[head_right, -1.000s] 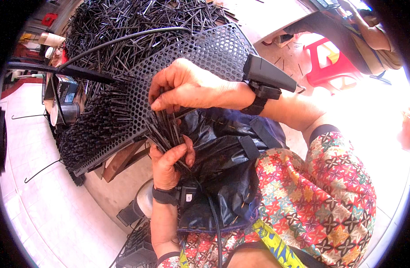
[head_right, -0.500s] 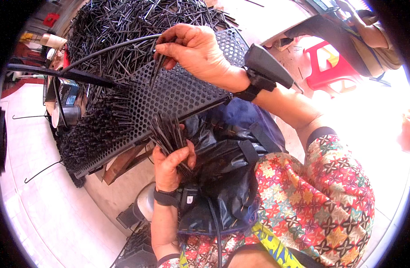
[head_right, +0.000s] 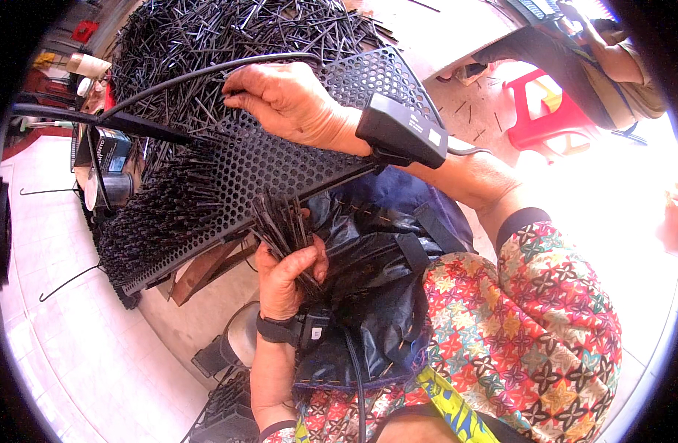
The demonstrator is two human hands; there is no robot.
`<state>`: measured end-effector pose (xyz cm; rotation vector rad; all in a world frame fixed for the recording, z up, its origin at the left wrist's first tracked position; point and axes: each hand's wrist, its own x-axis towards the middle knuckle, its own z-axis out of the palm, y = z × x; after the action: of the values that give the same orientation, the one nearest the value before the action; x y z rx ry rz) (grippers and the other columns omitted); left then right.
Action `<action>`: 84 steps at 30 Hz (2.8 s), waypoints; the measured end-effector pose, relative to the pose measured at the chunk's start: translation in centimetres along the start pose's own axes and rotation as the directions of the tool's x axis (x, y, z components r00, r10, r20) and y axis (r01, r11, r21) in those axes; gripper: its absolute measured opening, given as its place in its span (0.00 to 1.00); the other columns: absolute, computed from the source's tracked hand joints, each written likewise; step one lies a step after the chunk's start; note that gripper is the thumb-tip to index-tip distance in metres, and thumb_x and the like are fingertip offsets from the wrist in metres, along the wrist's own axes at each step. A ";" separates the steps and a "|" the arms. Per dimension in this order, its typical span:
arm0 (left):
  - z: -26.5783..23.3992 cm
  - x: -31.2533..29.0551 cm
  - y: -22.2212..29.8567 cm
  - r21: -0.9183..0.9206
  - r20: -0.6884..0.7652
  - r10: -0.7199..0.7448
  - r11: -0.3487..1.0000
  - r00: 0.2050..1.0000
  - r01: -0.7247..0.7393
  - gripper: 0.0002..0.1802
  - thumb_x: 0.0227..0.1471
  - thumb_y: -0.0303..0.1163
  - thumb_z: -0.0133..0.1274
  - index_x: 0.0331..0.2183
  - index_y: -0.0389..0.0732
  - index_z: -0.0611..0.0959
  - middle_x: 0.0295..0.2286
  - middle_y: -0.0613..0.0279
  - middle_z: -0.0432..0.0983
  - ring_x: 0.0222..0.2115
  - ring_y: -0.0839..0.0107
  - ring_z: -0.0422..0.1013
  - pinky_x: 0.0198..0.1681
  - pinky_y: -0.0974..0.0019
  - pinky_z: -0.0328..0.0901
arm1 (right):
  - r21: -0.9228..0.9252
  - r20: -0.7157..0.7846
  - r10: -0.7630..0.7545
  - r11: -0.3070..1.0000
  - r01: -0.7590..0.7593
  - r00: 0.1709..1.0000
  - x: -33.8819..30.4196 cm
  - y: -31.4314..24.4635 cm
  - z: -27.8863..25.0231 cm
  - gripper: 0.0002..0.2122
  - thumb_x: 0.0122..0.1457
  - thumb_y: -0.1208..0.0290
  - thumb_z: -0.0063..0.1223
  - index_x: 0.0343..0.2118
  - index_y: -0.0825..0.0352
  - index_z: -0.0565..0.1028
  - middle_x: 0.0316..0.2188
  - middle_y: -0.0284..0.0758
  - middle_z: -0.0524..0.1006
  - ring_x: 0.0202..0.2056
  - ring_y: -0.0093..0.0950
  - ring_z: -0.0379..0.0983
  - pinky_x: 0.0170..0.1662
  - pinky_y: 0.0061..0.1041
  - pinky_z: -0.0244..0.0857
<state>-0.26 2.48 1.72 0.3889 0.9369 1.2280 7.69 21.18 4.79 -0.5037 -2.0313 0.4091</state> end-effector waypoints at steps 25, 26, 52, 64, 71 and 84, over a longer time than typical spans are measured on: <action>-0.3 -0.1 -0.4 -0.022 -0.028 -0.008 1.000 1.000 0.007 0.27 0.32 0.27 0.54 0.40 0.32 0.67 0.17 0.56 0.67 0.12 0.72 0.62 0.15 0.73 0.58 | 0.509 0.143 0.302 0.794 -0.332 0.942 -0.3 2.0 0.3 0.06 0.50 0.77 0.49 0.33 0.68 0.73 0.26 0.31 0.76 0.28 0.15 0.71 0.30 0.13 0.65; -0.2 -0.1 -0.3 -0.022 -0.023 -0.010 1.000 1.000 0.010 0.27 0.32 0.27 0.54 0.40 0.32 0.67 0.17 0.56 0.67 0.12 0.72 0.62 0.15 0.73 0.58 | 0.525 0.144 0.322 0.776 -0.348 0.936 -0.3 2.1 0.1 0.06 0.50 0.77 0.49 0.33 0.68 0.73 0.26 0.31 0.76 0.28 0.15 0.71 0.30 0.13 0.65; -0.3 0.0 -0.1 -0.038 0.011 -0.027 0.999 1.000 0.027 0.27 0.35 0.26 0.53 0.42 0.33 0.67 0.18 0.57 0.68 0.13 0.73 0.63 0.14 0.73 0.58 | 0.034 0.331 -0.080 0.997 0.073 0.940 2.5 1.0 2.7 0.03 0.38 0.79 0.45 0.19 0.70 0.69 0.12 0.42 0.68 0.19 0.41 0.68 0.22 0.34 0.62; 0.0 0.3 0.3 -0.072 0.011 -0.019 0.997 1.000 0.020 0.26 0.34 0.25 0.53 0.40 0.31 0.67 0.18 0.57 0.68 0.13 0.72 0.63 0.15 0.73 0.58 | 0.010 0.317 -0.232 0.970 0.241 0.920 3.0 2.7 3.5 0.05 0.39 0.78 0.46 0.21 0.71 0.67 0.13 0.41 0.67 0.20 0.41 0.68 0.23 0.34 0.62; -0.2 0.3 0.4 -0.023 0.021 0.013 1.000 1.000 -0.012 0.27 0.35 0.27 0.52 0.42 0.32 0.66 0.18 0.56 0.67 0.12 0.72 0.62 0.14 0.73 0.57 | -0.096 0.461 -0.182 0.963 0.253 0.869 2.7 1.7 3.0 0.06 0.44 0.76 0.47 0.26 0.71 0.67 0.14 0.40 0.70 0.21 0.38 0.69 0.23 0.32 0.63; 0.0 -0.3 1.1 -0.093 0.130 0.055 0.995 0.990 -0.043 0.24 0.34 0.24 0.53 0.38 0.28 0.67 0.19 0.56 0.68 0.14 0.72 0.63 0.16 0.73 0.58 | 0.244 0.871 0.268 0.491 -0.837 0.411 -1.2 -4.8 -2.4 0.10 0.50 0.69 0.50 0.28 0.74 0.71 0.16 0.32 0.72 0.22 0.17 0.68 0.24 0.18 0.62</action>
<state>-0.96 2.60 2.65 0.4183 0.7599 1.2688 9.46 16.69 7.35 -0.6786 -2.1327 2.0784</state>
